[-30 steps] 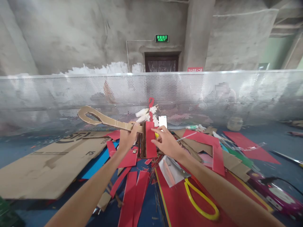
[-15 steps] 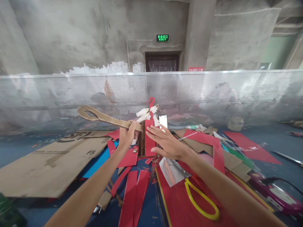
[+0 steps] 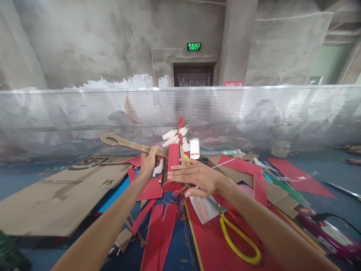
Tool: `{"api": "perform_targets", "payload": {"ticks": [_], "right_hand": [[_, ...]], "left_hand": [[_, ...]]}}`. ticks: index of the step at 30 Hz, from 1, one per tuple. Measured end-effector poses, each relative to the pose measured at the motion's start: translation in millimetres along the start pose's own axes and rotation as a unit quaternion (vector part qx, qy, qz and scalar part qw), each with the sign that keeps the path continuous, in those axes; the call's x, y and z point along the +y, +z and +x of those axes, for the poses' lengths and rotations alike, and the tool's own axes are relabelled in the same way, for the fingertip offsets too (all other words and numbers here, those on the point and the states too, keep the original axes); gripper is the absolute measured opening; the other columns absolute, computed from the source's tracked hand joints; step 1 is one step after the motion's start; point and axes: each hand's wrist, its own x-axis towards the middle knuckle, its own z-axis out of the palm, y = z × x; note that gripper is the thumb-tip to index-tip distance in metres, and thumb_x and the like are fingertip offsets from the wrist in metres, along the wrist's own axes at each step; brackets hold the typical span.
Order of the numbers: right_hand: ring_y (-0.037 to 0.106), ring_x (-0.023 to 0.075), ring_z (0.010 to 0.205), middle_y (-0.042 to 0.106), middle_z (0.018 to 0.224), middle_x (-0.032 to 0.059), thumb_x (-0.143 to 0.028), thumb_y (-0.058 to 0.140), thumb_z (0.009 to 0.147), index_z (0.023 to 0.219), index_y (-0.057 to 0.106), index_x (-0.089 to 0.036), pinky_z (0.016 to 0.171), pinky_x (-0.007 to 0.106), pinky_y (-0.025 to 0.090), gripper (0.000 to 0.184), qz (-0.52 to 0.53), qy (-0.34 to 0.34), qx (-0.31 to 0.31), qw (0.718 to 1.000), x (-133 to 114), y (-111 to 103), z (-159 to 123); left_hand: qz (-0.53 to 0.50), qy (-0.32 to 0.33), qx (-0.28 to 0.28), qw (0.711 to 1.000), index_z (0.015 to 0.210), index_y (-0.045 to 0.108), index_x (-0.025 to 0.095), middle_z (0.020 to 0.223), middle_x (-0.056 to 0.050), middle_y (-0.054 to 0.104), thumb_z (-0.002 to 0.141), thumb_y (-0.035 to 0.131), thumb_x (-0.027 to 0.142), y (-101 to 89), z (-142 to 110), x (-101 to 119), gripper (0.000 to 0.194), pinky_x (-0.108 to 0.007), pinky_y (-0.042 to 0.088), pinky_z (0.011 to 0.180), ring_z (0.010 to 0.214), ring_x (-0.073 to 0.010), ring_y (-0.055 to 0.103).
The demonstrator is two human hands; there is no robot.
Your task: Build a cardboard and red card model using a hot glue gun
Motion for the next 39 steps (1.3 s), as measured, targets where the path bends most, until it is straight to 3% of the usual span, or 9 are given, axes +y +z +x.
{"api": "perform_targets", "payload": {"ticks": [4,9,14,22,26,31,36,39], "right_hand": [[0.036,0.0218,0.15,0.052,0.153,0.0093,-0.047,0.049,0.104,0.152,0.046,-0.02,0.126,0.05,0.017,0.055,-0.084,0.038,-0.011,0.996,7.9,2.4,-5.1],[0.024,0.0206,0.155,0.033,0.165,0.0103,-0.053,0.035,0.107,0.16,0.029,-0.018,0.128,0.05,0.005,0.064,-0.191,0.114,-0.01,0.975,15.3,5.0,-11.1],[0.022,0.0229,0.156,0.026,0.167,0.0128,-0.057,0.029,0.106,0.163,0.018,-0.014,0.128,0.05,0.0,0.072,-0.24,0.165,0.011,0.956,18.7,7.3,-13.4],[0.015,0.0225,0.157,0.024,0.167,0.0137,-0.063,0.035,0.103,0.163,0.019,-0.013,0.128,0.05,-0.001,0.079,-0.175,0.121,-0.011,0.977,8.7,18.8,-4.8],[0.021,0.0206,0.156,0.037,0.163,0.0127,-0.058,0.043,0.103,0.158,0.034,-0.014,0.128,0.047,0.005,0.071,-0.119,0.049,-0.036,0.991,-2.3,26.5,4.5],[0.051,0.0174,0.14,0.061,0.145,0.0098,-0.051,0.047,0.105,0.143,0.054,-0.017,0.125,0.042,0.02,0.052,-0.024,-0.041,-0.027,0.998,-25.2,30.8,18.9],[0.071,0.017,0.111,0.077,0.116,0.0092,-0.048,0.04,0.106,0.121,0.067,-0.014,0.114,0.039,0.039,0.046,0.064,-0.078,0.101,0.99,-40.7,21.2,27.2],[0.073,0.0174,0.09,0.079,0.096,0.0074,-0.04,0.042,0.106,0.102,0.071,-0.016,0.094,0.035,0.051,0.038,0.102,0.01,0.183,0.978,-36.7,16.3,23.8]], "left_hand": [[0.034,0.031,-0.069,0.997,0.062,0.052,0.02,0.041,0.007,0.042,0.089,0.056,0.042,3.2,-5.5,4.2,0.034,-0.019,0.026,0.035,0.034,-0.0068,0.037],[0.065,0.033,-0.124,0.99,0.079,0.064,0.018,0.039,0.008,0.043,0.088,0.057,0.044,8.0,-10.6,9.0,0.029,-0.021,0.028,0.033,0.031,-0.0085,0.036],[0.064,0.011,-0.164,0.984,0.078,0.063,0.018,0.038,0.008,0.043,0.086,0.061,0.05,10.7,-15.0,12.5,0.033,-0.021,0.027,0.032,0.029,-0.0089,0.036],[0.065,0.03,-0.114,0.991,0.069,0.066,0.017,0.035,0.006,0.041,0.086,0.058,0.045,2.8,-6.1,8.9,0.034,-0.022,0.024,0.032,0.028,-0.0087,0.035],[0.045,0.012,-0.05,0.998,0.065,0.064,0.018,0.037,0.006,0.04,0.084,0.059,0.043,-6.0,1.3,1.5,0.032,-0.021,0.023,0.033,0.031,-0.008,0.034],[0.009,-0.014,0.007,1.0,0.059,0.055,0.02,0.042,0.007,0.039,0.08,0.063,0.042,-16.8,11.0,-10.5,0.032,-0.021,0.023,0.036,0.036,-0.0073,0.033],[-0.05,-0.064,0.02,0.996,0.065,0.058,0.018,0.048,0.008,0.043,0.076,0.067,0.04,-22.6,16.8,-17.8,0.026,-0.021,0.023,0.039,0.04,-0.0065,0.034],[-0.089,-0.084,0.007,0.992,0.062,0.05,0.02,0.048,0.008,0.042,0.074,0.07,0.039,-26.6,18.6,-23.0,0.031,-0.02,0.025,0.04,0.041,-0.0062,0.034]]}}
